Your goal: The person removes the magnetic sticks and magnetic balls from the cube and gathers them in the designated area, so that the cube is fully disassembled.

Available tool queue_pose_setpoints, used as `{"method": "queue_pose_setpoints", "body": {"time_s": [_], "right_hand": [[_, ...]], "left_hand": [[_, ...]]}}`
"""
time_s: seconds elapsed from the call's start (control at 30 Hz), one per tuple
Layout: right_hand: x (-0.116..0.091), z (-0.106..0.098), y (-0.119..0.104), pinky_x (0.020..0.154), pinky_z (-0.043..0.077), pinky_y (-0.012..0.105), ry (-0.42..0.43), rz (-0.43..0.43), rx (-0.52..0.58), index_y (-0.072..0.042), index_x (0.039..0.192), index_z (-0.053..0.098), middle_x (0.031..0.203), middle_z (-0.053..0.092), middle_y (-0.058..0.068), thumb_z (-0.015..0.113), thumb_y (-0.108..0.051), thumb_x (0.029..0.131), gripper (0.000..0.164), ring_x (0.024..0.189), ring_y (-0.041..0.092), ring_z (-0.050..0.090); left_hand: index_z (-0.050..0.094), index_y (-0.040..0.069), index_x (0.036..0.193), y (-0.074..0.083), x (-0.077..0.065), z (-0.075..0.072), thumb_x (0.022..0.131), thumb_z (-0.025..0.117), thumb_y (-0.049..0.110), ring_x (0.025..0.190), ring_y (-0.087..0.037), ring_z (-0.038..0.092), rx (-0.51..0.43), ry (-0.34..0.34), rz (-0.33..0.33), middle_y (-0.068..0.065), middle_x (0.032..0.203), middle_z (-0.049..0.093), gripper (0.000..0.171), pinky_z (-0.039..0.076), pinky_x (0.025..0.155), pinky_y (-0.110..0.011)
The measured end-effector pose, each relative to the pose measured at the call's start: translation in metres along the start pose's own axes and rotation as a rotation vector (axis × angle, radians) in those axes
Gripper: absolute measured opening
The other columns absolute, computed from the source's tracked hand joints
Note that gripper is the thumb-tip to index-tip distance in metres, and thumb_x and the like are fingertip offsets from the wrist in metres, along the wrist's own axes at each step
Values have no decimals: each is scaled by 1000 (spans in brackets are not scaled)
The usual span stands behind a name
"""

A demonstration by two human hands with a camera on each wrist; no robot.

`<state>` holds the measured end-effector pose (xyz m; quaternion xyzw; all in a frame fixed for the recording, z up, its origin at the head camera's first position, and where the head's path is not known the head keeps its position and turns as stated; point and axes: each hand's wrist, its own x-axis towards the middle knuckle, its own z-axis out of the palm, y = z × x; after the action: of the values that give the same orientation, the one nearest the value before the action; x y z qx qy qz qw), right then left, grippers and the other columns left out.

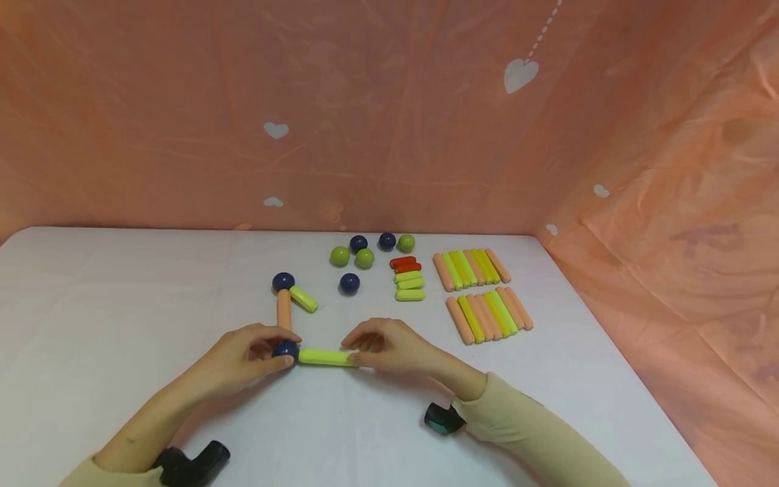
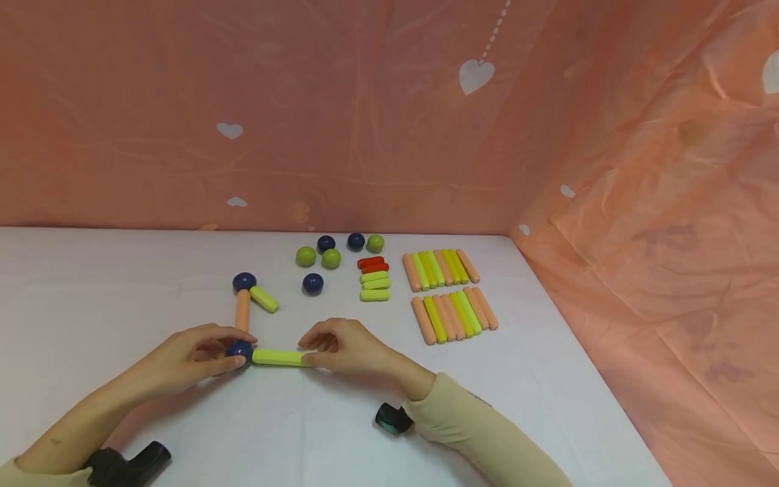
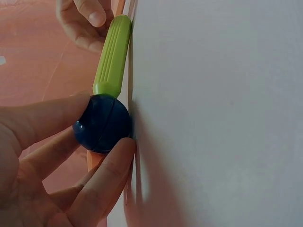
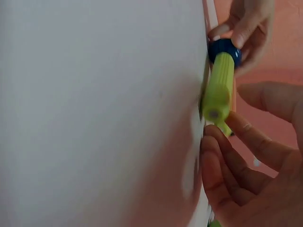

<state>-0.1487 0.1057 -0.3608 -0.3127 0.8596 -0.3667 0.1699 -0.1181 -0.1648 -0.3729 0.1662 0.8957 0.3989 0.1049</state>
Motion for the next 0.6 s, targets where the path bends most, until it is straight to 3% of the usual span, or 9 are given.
{"method": "queue_pose_setpoints", "body": {"time_s": [0.13, 0.33, 0.6], "right_hand": [[9, 6, -9, 86, 48, 20, -35, -20, -23, -8, 112, 67, 107, 68, 3, 71, -17, 87, 27, 95, 8, 59], [26, 16, -19, 87, 46, 16, -92, -16, -13, -10, 116, 65, 108, 67, 0, 72, -14, 86, 31, 93, 0, 57], [38, 23, -28, 78, 45, 14, -108, -9, -25, -8, 115, 66, 104, 67, 4, 70, -11, 87, 28, 86, 0, 54]], "left_hand": [[68, 16, 114, -1, 1, -1, 87, 71, 24, 88, -17, 57, 0, 1, -12, 0, 99, 64, 29, 47, 73, -34], [67, 15, 116, -2, 1, -2, 87, 70, 25, 90, -18, 58, -7, -9, -8, -1, 100, 63, 30, 49, 75, -41], [68, 14, 114, -1, 0, -2, 87, 71, 24, 90, -17, 58, -15, -2, 27, 0, 97, 65, 29, 48, 76, -39]]}}
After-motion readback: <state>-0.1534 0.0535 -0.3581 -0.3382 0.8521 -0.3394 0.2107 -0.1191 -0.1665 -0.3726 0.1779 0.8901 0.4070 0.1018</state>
